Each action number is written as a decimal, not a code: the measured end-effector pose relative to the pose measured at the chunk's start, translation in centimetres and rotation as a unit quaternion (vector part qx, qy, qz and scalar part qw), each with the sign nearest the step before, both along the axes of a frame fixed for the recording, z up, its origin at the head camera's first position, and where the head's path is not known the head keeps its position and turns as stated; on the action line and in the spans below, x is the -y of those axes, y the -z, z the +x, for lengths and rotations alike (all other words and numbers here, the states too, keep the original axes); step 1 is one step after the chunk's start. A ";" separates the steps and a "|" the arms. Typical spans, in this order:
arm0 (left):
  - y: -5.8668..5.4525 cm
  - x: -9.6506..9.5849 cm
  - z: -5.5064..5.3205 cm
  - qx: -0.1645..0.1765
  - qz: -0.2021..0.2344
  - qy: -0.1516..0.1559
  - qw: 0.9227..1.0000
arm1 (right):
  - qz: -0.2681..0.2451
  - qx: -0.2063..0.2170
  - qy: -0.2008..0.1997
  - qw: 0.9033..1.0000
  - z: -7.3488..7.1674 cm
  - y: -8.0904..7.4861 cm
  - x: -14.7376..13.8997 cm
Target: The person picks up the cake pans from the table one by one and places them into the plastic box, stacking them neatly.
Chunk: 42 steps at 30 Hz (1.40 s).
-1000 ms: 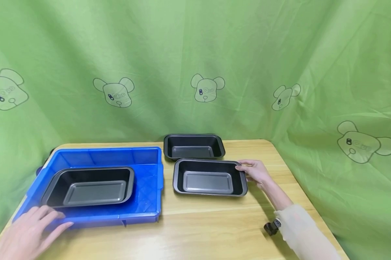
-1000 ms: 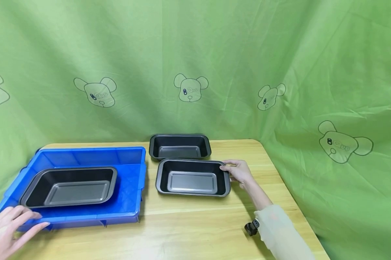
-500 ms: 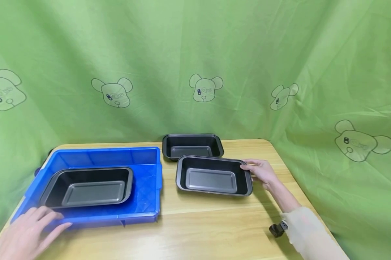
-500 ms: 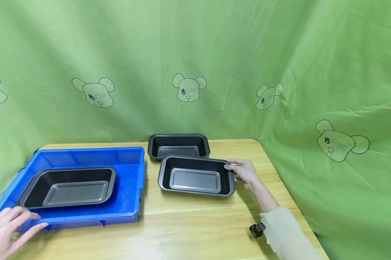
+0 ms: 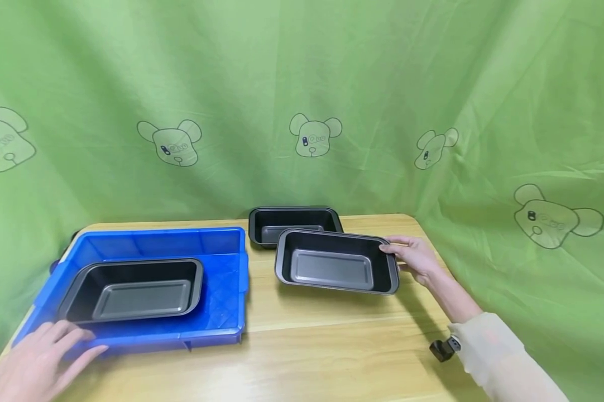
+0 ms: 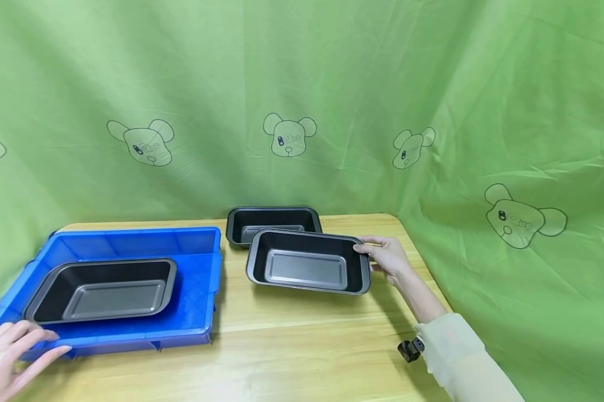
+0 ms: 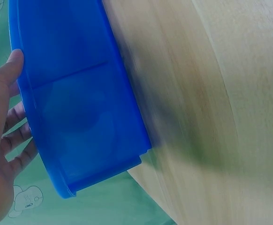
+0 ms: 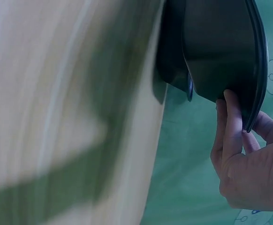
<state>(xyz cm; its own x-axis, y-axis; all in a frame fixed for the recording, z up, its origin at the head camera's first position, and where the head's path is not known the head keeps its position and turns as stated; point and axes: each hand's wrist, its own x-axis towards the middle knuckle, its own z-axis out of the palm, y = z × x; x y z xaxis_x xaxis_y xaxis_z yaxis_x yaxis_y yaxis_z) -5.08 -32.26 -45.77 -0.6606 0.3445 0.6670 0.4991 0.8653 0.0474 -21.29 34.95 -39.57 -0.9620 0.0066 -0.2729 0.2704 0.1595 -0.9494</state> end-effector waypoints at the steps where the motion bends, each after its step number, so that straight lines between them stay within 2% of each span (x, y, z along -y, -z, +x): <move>1: 0.0 0.0 0.0 0.001 0.000 0.000 1.000 | 0.002 -0.002 -0.002 1.000 0.0 -0.3 0.0; 15: 0.1 0.1 -0.1 0.014 -0.012 -0.009 1.000 | -0.017 -0.008 -0.016 1.000 0.0 -4.0 1.6; 21: -0.1 0.2 0.0 0.017 -0.018 -0.015 1.000 | -0.017 -0.007 -0.023 1.000 0.0 -5.1 2.9; 27: -0.2 0.3 0.0 0.019 -0.019 -0.013 1.000 | -0.019 -0.021 -0.025 0.999 0.0 -5.7 4.7; 34: -0.1 0.4 -0.1 0.023 -0.022 -0.011 0.999 | -0.037 -0.012 -0.019 0.999 -0.4 -6.1 6.8; 38: -0.1 0.6 0.1 0.032 -0.026 -0.017 0.999 | -0.048 -0.016 -0.024 0.998 -0.9 -6.0 8.1; 42: 0.0 0.7 0.0 0.029 -0.025 -0.006 0.999 | -0.059 -0.016 -0.016 0.998 -1.0 -5.5 9.5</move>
<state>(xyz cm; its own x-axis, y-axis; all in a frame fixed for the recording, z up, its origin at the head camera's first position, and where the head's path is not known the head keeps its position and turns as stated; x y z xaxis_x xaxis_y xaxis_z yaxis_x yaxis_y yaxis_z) -5.11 -33.00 -45.74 -0.7014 0.3691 0.6098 0.4870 0.8728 0.0319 -22.34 25.44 -34.07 -0.9692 -0.0544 -0.2400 0.2372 0.0544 -0.9699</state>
